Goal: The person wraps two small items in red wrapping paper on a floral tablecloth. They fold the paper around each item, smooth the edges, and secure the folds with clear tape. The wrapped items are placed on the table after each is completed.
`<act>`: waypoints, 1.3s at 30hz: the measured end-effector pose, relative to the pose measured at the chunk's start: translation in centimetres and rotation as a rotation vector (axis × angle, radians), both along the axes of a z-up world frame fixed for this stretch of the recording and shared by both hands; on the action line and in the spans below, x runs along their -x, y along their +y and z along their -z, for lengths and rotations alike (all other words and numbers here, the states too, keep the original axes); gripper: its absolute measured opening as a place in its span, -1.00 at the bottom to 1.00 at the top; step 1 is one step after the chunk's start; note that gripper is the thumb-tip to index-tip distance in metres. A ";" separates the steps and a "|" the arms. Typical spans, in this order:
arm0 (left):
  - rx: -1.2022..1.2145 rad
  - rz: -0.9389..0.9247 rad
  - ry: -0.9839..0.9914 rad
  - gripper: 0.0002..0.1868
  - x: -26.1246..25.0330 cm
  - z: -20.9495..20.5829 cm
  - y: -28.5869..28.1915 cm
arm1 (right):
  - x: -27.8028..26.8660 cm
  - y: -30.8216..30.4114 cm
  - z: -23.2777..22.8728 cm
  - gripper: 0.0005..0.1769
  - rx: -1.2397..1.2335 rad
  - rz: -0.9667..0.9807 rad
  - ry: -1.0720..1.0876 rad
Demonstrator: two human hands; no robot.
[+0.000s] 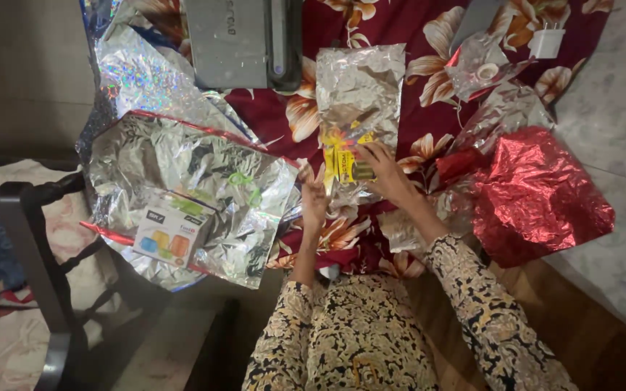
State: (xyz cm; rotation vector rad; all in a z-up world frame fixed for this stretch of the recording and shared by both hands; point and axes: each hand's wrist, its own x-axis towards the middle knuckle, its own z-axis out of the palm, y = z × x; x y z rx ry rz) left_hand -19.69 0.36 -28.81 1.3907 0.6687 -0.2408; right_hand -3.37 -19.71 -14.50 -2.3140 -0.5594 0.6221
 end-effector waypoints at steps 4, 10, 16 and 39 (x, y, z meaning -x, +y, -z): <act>0.413 -0.305 0.264 -0.56 -1.9 -0.3 -0.3 | 0.3 -0.3 0.1 0.23 0.032 -0.005 0.020; 0.828 -0.713 0.250 -0.68 -4.2 -0.9 0.0 | 0.4 -0.9 0.8 0.22 0.020 -0.016 0.006; 0.836 -0.690 0.187 -0.73 -5.2 -1.0 -0.7 | 2.2 -1.3 -0.3 0.14 -0.072 0.070 -0.271; -0.983 0.654 -0.551 -0.58 -10.2 -16.8 -4.1 | 2.5 -1.0 -3.5 -0.65 -0.113 0.278 -0.110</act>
